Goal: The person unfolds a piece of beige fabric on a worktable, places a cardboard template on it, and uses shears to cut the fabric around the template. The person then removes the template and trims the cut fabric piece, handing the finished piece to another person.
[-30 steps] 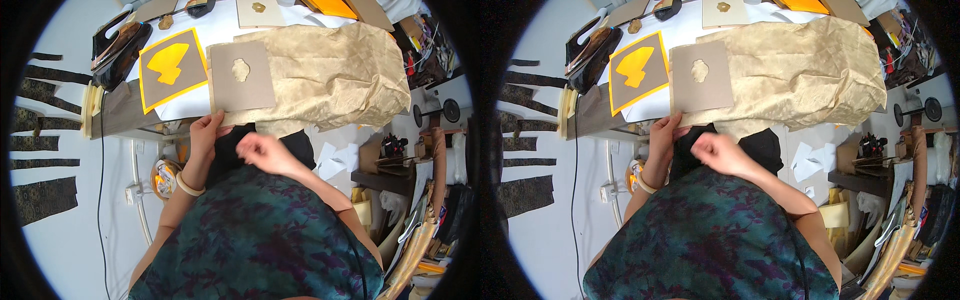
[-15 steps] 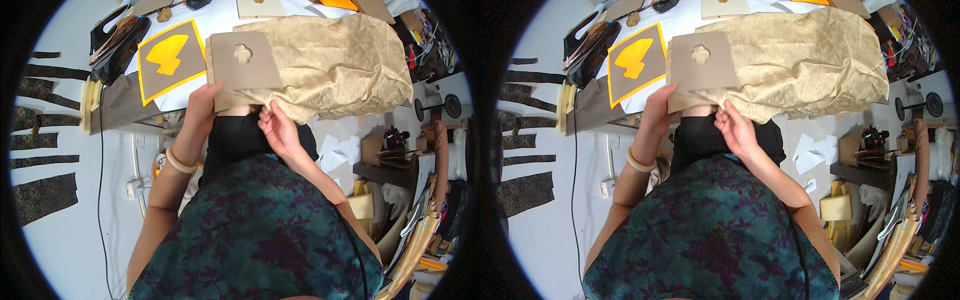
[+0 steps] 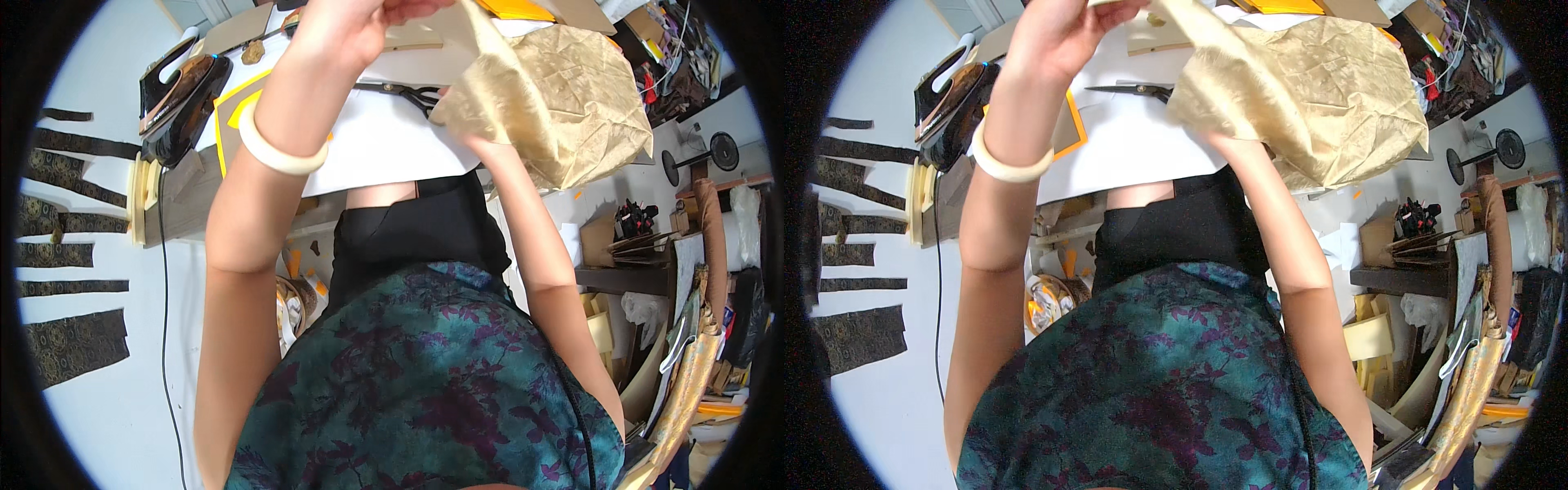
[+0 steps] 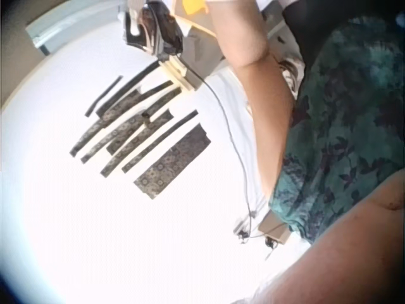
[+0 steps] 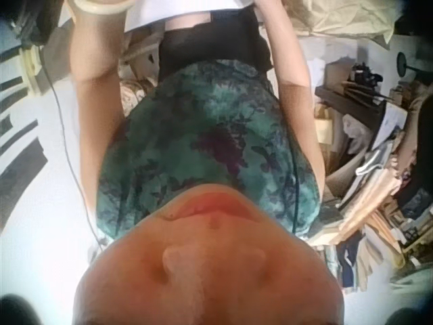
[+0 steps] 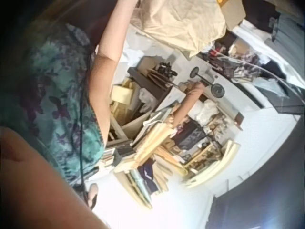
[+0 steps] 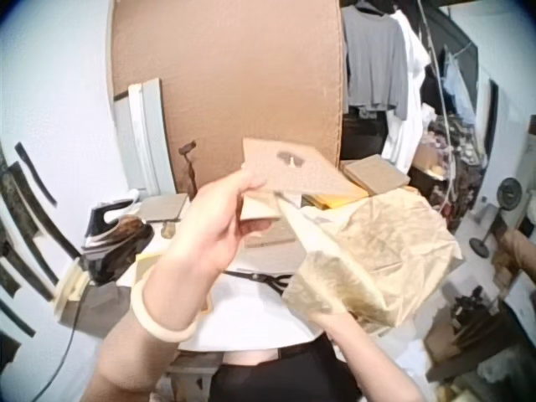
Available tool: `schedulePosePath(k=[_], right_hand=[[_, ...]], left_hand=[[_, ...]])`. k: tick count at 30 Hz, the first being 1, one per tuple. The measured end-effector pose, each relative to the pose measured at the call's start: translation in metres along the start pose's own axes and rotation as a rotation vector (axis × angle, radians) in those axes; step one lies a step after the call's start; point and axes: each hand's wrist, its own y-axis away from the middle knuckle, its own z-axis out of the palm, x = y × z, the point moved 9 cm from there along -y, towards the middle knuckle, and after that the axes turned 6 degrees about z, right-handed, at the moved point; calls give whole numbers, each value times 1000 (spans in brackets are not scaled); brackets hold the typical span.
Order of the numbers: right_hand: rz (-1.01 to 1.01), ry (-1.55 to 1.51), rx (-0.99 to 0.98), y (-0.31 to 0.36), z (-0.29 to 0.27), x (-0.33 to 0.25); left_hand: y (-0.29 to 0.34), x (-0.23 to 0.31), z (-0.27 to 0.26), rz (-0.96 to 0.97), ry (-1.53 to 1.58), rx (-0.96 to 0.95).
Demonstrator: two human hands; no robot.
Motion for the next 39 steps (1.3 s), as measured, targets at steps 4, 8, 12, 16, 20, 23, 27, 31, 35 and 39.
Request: schedulePosePath(k=[4,8,12,16,20,23,27,31,35,39], right_hand=[[-60,341,-231,0,50,60],[291,-412,-471,14,15,-23],[-218,-122,-375,56,-53,-84],[82,-300,-811,102,-76,-106],[212,-523,-929,139,-102,-102],[318,-692,-800,160,-120,-75],[490,-873,-575,174,-120,-42],[619,-917,-255,151,-99,-36],[633,-846,-4,133,-82,-15],[629,-906,24,115,-56,-24]], left_hand=[[11,-27,-14,-21,-103,13],[38,-33,-67,-181,-119,219],[45,-23,-73,-177,-35,237],[39,-30,-84,-227,26,141],[64,-39,-98,-196,75,218],[122,-96,-153,-300,22,325],[167,-165,-198,-533,-94,327],[177,-167,-196,-527,-144,291],[198,-175,-187,-617,-239,280],[200,-169,-183,-613,-446,255]])
